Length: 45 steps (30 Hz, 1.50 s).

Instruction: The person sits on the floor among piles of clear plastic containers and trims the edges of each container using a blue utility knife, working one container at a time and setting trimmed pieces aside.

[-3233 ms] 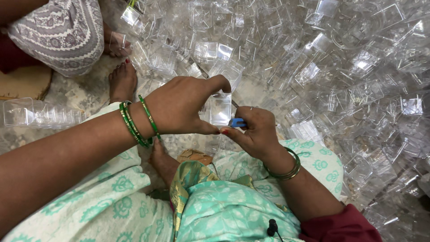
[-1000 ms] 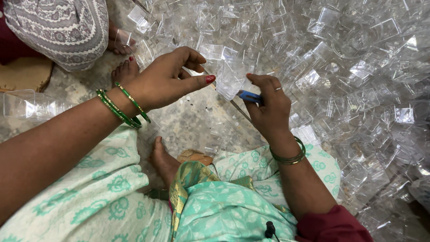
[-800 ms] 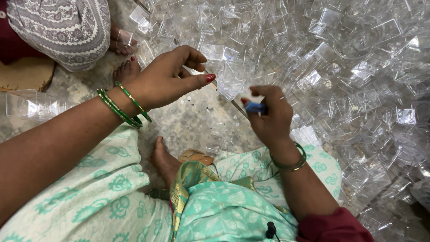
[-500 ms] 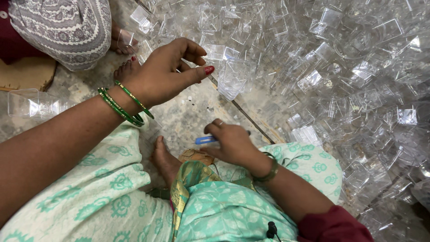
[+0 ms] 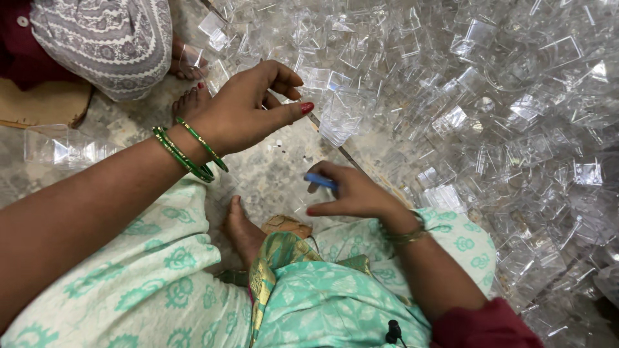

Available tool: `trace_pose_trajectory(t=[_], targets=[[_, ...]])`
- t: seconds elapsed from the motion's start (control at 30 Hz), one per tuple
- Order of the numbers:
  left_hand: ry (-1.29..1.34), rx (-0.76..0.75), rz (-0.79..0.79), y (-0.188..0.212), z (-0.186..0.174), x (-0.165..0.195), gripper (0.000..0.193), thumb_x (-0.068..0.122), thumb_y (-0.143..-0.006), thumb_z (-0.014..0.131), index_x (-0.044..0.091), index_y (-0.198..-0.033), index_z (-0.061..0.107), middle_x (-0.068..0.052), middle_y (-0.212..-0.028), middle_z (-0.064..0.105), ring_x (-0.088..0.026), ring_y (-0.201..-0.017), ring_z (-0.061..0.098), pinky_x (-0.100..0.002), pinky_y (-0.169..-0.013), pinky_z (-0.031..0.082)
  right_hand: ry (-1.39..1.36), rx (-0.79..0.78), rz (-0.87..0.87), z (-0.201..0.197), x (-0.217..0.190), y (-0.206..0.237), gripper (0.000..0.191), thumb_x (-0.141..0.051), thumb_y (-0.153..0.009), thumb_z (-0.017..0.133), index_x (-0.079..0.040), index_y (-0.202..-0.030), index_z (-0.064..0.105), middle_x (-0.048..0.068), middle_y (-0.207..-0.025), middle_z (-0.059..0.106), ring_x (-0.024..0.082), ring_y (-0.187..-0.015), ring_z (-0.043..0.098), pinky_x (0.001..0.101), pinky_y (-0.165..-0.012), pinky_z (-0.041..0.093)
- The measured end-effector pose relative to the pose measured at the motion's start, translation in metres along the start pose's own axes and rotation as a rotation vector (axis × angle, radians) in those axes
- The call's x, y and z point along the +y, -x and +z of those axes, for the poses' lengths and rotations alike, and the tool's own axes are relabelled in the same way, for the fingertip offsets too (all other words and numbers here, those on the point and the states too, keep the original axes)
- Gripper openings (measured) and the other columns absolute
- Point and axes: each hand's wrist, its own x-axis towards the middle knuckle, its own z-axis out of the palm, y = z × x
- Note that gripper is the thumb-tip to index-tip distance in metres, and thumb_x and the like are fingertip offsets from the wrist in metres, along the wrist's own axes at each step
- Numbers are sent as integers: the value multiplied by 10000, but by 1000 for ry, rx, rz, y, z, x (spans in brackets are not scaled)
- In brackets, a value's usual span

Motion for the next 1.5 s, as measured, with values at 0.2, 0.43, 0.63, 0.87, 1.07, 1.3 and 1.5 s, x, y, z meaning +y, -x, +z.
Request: trace_pose_trajectory(t=[0.2,0.43,0.63,0.87,1.07,1.3,1.5], targets=[[141,-244,-46,7,6,5,882,483,-772,805,16,-1435,459,-140,-1289,649,-196,-1012,702,-328,-810,590,-732,175,-471,-19,-31,32,567,-302,-849,896,-70,-1267,593,106,-1281,677,212,-1241,632,368,-1145,467],[133,-466,-106,8,19,22,1074,491,-646,861,23,-1489,388,-163,-1370,584,-241,-1067,737,-363,-855,614,-543,461,-340,-2,-44,31,612,-52,-718,919,-86,-1176,515,105,-1362,662,-10,-661,408,181,-610,394],[154,-469,35,7,23,33,953,406,-644,916,34,-1407,483,-144,-1233,685,-198,-1042,727,-331,-850,621,-537,590,-381,-5,-54,36,637,-97,-778,909,-111,-1254,487,69,-1356,654,-29,-714,414,168,-630,391],[187,-356,78,4,16,36,781,349,-700,905,40,-1328,559,-65,-1176,711,-129,-960,699,-297,-845,611,-385,641,-311,-17,-65,48,790,-148,-747,943,-95,-1392,490,-1,-1045,571,-12,-664,416,171,-589,361],[189,-312,95,5,13,32,769,325,-697,925,46,-1320,569,-41,-1167,701,-99,-915,648,-278,-834,593,-204,844,-434,-16,-63,44,448,-114,-829,894,-64,-1207,661,49,-1321,578,-7,-621,398,170,-581,353],[161,-299,115,6,10,35,766,337,-692,926,53,-1310,575,-51,-1161,698,-107,-926,661,-277,-835,597,-86,923,-502,-5,-59,48,275,-81,-878,884,-85,-1076,693,53,-1305,582,-2,-656,444,172,-599,375],[-114,-245,265,10,-1,38,778,392,-695,918,58,-1309,576,-73,-1200,707,-159,-975,733,-318,-859,591,-202,782,-459,-17,-48,48,294,-307,-1080,665,-59,-1230,621,34,-1125,646,39,-800,502,208,-729,423]])
